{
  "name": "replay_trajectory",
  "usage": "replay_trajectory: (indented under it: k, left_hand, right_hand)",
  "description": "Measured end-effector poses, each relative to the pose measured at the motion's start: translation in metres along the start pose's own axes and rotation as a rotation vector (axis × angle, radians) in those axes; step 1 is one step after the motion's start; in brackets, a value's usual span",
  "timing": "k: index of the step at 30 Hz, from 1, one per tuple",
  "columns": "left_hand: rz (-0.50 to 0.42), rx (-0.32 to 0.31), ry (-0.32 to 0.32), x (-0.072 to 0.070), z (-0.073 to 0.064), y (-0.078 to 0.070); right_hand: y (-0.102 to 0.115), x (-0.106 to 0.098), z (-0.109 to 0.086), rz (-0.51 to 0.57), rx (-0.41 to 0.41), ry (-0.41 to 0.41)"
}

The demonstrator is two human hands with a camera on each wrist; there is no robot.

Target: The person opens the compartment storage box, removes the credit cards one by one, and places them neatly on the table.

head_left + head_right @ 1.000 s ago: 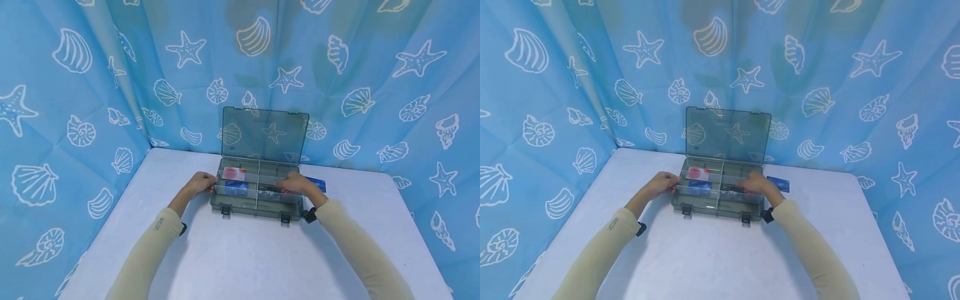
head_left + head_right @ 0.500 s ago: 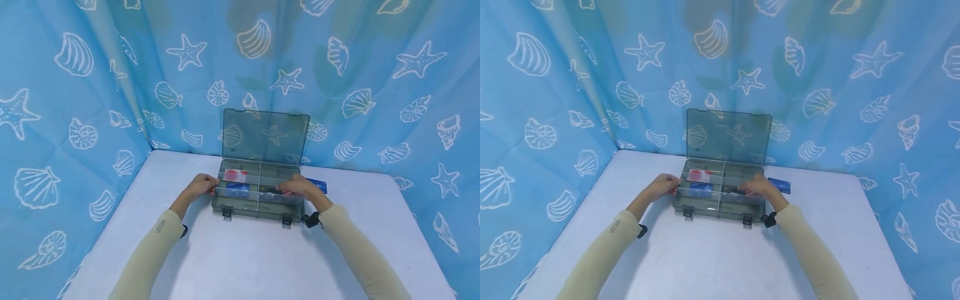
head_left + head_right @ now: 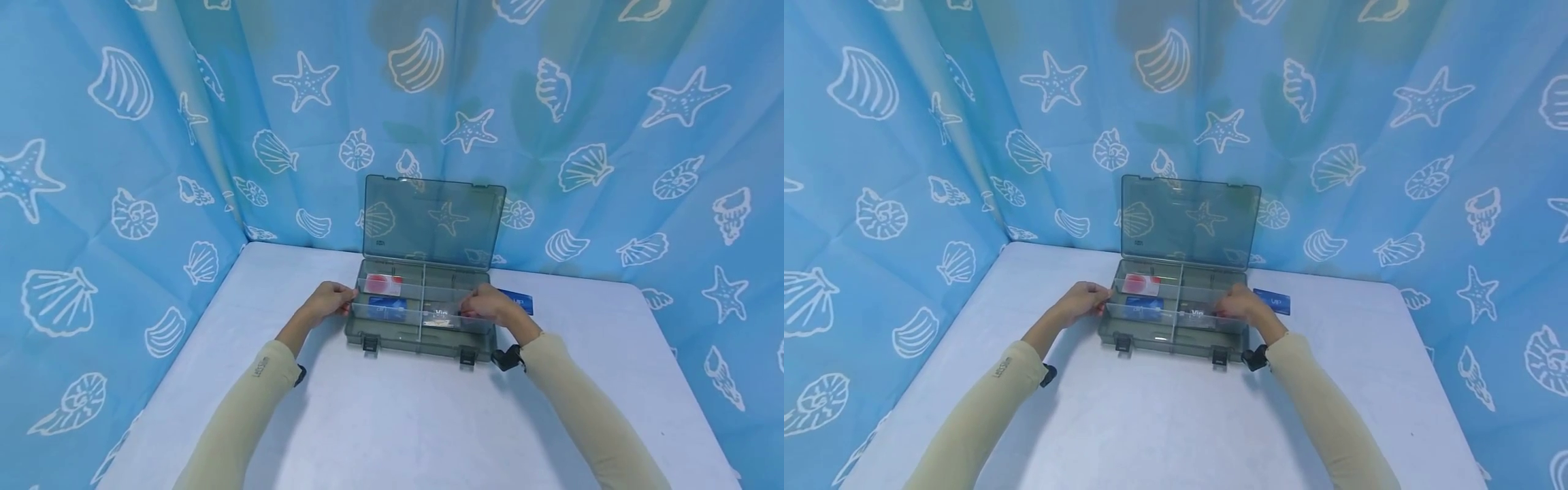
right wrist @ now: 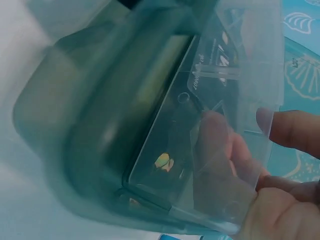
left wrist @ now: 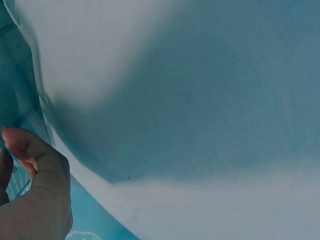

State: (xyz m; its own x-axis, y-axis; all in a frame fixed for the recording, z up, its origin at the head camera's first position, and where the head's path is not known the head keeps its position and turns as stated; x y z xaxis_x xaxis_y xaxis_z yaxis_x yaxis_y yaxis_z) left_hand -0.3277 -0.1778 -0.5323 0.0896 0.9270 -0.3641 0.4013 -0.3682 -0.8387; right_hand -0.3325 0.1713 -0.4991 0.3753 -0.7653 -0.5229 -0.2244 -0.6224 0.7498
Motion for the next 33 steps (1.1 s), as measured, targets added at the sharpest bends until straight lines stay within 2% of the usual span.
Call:
replay_trajectory:
  k: [4, 8, 13, 16, 19, 25, 29, 33]
  left_hand:
    - [0.002, 0.000, -0.003, 0.001, -0.001, -0.001]
    - [-0.001, 0.007, 0.005, 0.003, -0.002, -0.002]
    - [-0.003, -0.003, 0.003, 0.004, -0.002, 0.000]
    - [0.002, -0.008, -0.001, 0.004, -0.001, 0.000]
    - [0.008, -0.008, -0.005, 0.005, -0.001, 0.001]
    - [0.004, -0.012, -0.010, 0.005, -0.004, -0.002]
    - [-0.006, -0.017, -0.004, 0.004, -0.003, -0.002]
    - [-0.009, -0.015, 0.005, 0.002, -0.002, -0.002]
  right_hand:
    - [-0.001, -0.001, -0.003, -0.083, -0.036, -0.081]
    - [-0.004, -0.001, -0.005, -0.092, -0.058, -0.153]
    - [-0.006, -0.005, -0.009, 0.034, -0.048, -0.192]
    - [-0.004, -0.015, -0.013, 0.118, -0.053, -0.198]
    - [-0.005, -0.035, -0.015, 0.163, -0.049, -0.219]
    - [-0.021, -0.093, -0.023, 0.210, 0.004, -0.285]
    - [-0.043, -0.127, -0.030, 0.217, 0.012, -0.330]
    - [-0.072, -0.151, -0.035, 0.214, 0.028, -0.386]
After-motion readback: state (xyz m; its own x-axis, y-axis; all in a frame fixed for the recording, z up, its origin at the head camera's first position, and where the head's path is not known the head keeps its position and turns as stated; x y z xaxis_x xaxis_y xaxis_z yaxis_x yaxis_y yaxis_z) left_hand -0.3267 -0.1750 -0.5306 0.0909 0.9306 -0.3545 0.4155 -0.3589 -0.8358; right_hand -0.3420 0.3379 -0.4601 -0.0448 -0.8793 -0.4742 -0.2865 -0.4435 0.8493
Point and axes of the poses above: each hand's wrist, its own z-axis towards the middle knuckle, its own x-axis out of the palm, y = z × x, the point moved 4 cm from there along z, towards the middle knuckle, and after that the axes turned 6 degrees about -y, right-handed, at the moved point
